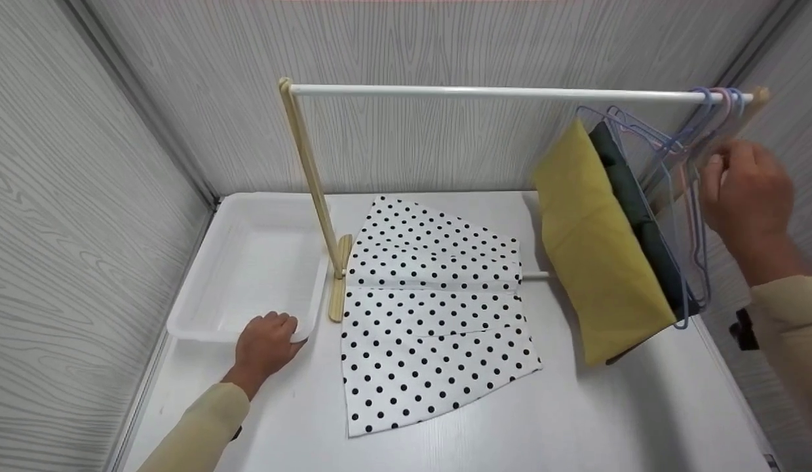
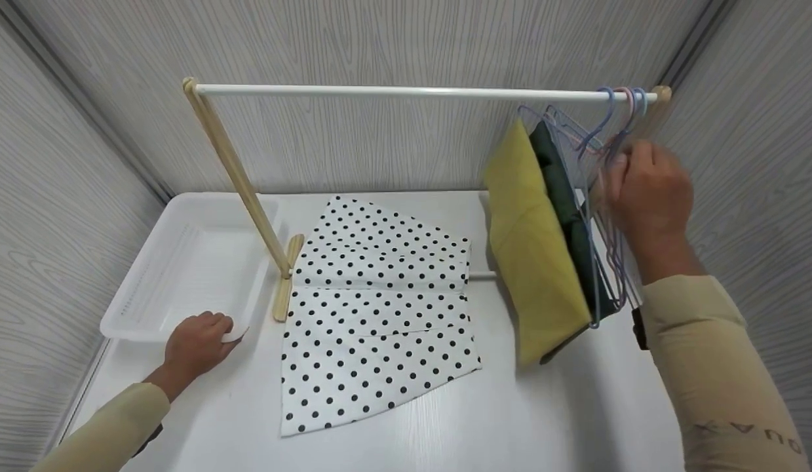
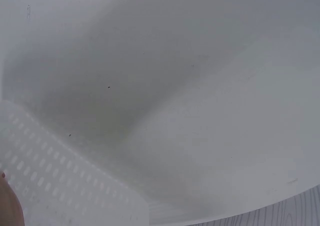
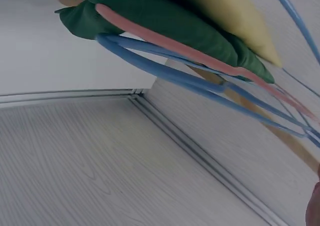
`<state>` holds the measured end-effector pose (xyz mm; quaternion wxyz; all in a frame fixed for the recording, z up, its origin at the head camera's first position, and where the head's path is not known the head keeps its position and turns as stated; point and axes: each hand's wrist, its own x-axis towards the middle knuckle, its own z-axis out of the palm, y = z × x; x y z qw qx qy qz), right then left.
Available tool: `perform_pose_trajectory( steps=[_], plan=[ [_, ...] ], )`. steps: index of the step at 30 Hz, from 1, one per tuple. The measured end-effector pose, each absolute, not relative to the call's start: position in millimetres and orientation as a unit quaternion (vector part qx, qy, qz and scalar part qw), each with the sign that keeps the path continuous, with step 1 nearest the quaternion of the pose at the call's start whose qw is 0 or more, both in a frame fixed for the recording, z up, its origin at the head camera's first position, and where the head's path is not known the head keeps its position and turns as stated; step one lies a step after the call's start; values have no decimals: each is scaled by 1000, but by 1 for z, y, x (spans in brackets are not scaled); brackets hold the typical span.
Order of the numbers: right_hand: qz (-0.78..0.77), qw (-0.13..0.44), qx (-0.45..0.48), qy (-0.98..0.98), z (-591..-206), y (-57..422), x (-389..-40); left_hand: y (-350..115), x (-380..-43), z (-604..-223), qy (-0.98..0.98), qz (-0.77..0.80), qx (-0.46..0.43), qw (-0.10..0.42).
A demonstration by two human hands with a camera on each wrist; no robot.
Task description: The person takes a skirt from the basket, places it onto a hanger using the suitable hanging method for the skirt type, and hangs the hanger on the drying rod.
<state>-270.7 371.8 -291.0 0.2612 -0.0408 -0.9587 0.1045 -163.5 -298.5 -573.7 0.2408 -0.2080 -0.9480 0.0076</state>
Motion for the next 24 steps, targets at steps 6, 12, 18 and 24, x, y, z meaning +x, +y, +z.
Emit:
perform_pose_trajectory(
  steps=[6, 12, 18, 24],
  plan=[
    [338, 46, -157, -927, -302, 403, -273, -298, -162, -575, -949, 8, -201, 244],
    [451, 2, -130, -883, -305, 408, -273, -296, -162, -573, -954, 12, -194, 228],
    [455, 54, -152, -876, -302, 396, -268, -294, -165, -571, -952, 18, -202, 228],
    [529, 149, -146, -823, -295, 379, -259, -296, -163, -573, -954, 18, -197, 225]
  ],
)
